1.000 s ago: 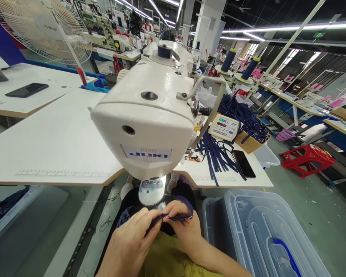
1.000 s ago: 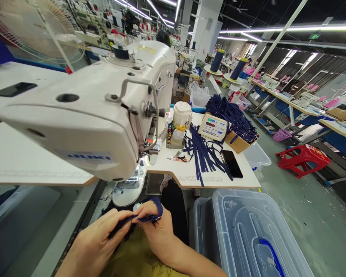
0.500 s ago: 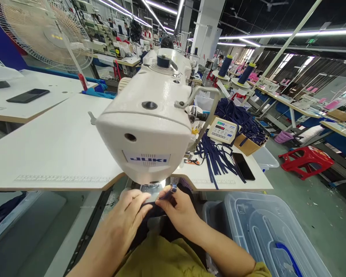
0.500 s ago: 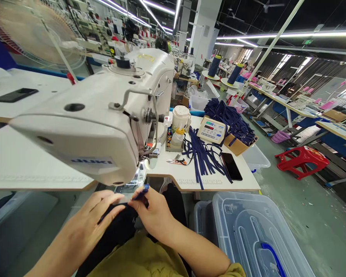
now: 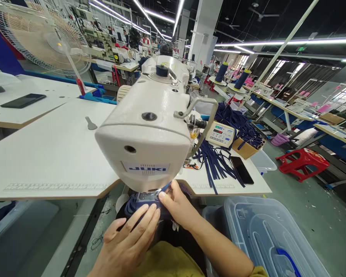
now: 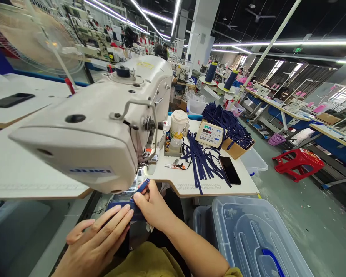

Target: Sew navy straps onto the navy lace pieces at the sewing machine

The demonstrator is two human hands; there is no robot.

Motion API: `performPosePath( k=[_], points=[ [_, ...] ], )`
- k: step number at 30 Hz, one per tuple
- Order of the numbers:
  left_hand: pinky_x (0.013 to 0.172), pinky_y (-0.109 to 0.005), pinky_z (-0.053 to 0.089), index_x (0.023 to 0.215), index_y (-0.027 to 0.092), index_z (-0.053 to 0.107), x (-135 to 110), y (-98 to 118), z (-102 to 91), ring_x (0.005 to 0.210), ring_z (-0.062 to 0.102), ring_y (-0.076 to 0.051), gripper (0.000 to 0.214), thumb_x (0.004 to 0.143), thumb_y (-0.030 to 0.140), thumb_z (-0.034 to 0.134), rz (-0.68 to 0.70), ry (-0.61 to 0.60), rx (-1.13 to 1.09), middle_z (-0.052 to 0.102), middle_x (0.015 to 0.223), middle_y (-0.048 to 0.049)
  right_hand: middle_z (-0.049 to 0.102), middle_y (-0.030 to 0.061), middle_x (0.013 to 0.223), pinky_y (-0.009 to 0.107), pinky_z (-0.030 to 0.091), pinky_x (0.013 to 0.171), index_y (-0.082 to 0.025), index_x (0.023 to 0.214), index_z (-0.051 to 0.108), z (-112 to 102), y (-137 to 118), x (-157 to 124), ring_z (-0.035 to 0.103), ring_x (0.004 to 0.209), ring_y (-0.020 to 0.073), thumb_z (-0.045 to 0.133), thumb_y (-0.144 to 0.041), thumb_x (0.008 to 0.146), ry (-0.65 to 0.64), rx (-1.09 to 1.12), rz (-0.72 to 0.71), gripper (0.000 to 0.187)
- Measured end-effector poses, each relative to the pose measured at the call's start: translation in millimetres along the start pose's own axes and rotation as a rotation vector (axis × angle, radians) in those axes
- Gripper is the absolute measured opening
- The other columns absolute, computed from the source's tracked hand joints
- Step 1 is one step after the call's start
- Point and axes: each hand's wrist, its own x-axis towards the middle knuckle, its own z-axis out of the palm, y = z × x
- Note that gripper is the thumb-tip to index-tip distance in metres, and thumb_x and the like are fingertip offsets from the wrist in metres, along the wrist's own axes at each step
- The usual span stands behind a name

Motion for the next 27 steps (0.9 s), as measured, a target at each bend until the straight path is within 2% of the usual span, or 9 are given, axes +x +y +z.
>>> performPosePath(
  k=[4, 8, 11, 14, 16, 19, 22, 24, 27],
  points=[
    [0.092, -0.030, 0.037, 0.122, 0.021, 0.058, 0, 1, 2.6, 0.111, 0.059, -0.013, 0.033, 0.090, 0.018, 0.049, -0.033, -0.015, 0.022, 0.062, 0.126, 0.0050, 0.049, -0.0048, 0.074, 0.024, 0.040, 0.063, -0.020, 0.092, 0.050, -5, -2, 10, 0.048, 0.063, 0.0114, 0.051, -0.026, 0.087, 0.096, -0.213, -0.065, 0.007],
    [0.084, -0.032, 0.038, 0.125, 0.019, 0.055, 6, 6, 3.4, 0.110, 0.060, -0.015, 0.034, 0.091, 0.019, 0.051, -0.167, 0.012, 0.053, 0.063, 0.124, 0.0045, 0.046, -0.0053, 0.066, 0.025, 0.039, 0.061, -0.020, 0.075, 0.045, -3, -11, 24, 0.047, 0.062, 0.0126, 0.052, -0.020, 0.081, 0.165, -0.380, -0.136, 0.010],
    [0.081, -0.033, 0.038, 0.127, 0.020, 0.054, 10, 4, 4.9, 0.111, 0.059, -0.017, 0.037, 0.090, 0.025, 0.055, -0.119, 0.003, 0.101, 0.062, 0.126, 0.0035, 0.047, -0.0042, 0.066, 0.026, 0.041, 0.064, -0.020, 0.073, 0.047, -1, -17, 32, 0.048, 0.063, 0.0133, 0.049, -0.014, 0.079, 0.155, -0.432, -0.204, 0.008],
    [0.083, -0.035, 0.036, 0.127, 0.024, 0.055, 9, 1, 7.2, 0.112, 0.059, -0.017, 0.037, 0.090, 0.029, 0.054, -0.168, 0.011, 0.097, 0.062, 0.127, 0.0024, 0.051, -0.0020, 0.069, 0.028, 0.044, 0.070, -0.020, 0.076, 0.052, 0, -21, 35, 0.052, 0.068, 0.0152, 0.049, -0.012, 0.078, 0.171, -0.455, -0.252, 0.008],
    [0.085, -0.036, 0.035, 0.128, 0.025, 0.054, 6, -2, 8.7, 0.113, 0.059, -0.017, 0.037, 0.091, 0.030, 0.052, -0.191, -0.007, 0.084, 0.061, 0.128, 0.0012, 0.053, -0.0012, 0.069, 0.028, 0.045, 0.071, -0.020, 0.077, 0.053, 0, -22, 36, 0.052, 0.067, 0.0156, 0.050, -0.012, 0.077, 0.175, -0.467, -0.250, 0.009],
    [0.088, -0.034, 0.035, 0.130, 0.025, 0.051, 0, -6, 10.8, 0.118, 0.056, -0.017, 0.040, 0.090, 0.030, 0.054, -0.110, -0.045, 0.069, 0.058, 0.132, -0.0001, 0.054, -0.0013, 0.071, 0.028, 0.045, 0.070, -0.019, 0.079, 0.054, 0, -23, 36, 0.050, 0.062, 0.0138, 0.049, -0.011, 0.078, 0.158, -0.455, -0.230, 0.009],
    [0.093, -0.030, 0.036, 0.138, 0.021, 0.042, -5, -7, 14.5, 0.120, 0.054, -0.016, 0.050, 0.090, 0.026, 0.054, -0.099, -0.044, 0.017, 0.058, 0.132, -0.0005, 0.053, -0.0017, 0.072, 0.026, 0.044, 0.070, -0.018, 0.079, 0.055, -2, -22, 30, 0.050, 0.064, 0.0131, 0.049, -0.012, 0.080, 0.146, -0.435, -0.191, 0.008],
    [0.093, -0.027, 0.036, 0.143, 0.020, 0.033, -7, -7, 18.3, 0.115, 0.058, -0.012, 0.054, 0.092, 0.023, 0.050, -0.096, -0.001, -0.031, 0.063, 0.125, 0.0010, 0.052, -0.0024, 0.072, 0.025, 0.043, 0.068, -0.018, 0.078, 0.055, -5, -21, 22, 0.051, 0.066, 0.0128, 0.049, -0.017, 0.083, 0.141, -0.396, -0.144, 0.008],
    [0.090, -0.025, 0.036, 0.146, 0.027, 0.025, -11, -6, 22.6, 0.103, 0.064, -0.009, 0.053, 0.095, 0.014, 0.036, -0.164, 0.067, -0.096, 0.069, 0.114, 0.0053, 0.050, -0.0039, 0.071, 0.023, 0.040, 0.062, -0.019, 0.077, 0.054, -8, -17, 8, 0.047, 0.062, 0.0110, 0.054, -0.027, 0.086, 0.091, -0.305, -0.077, 0.012]
  ],
)
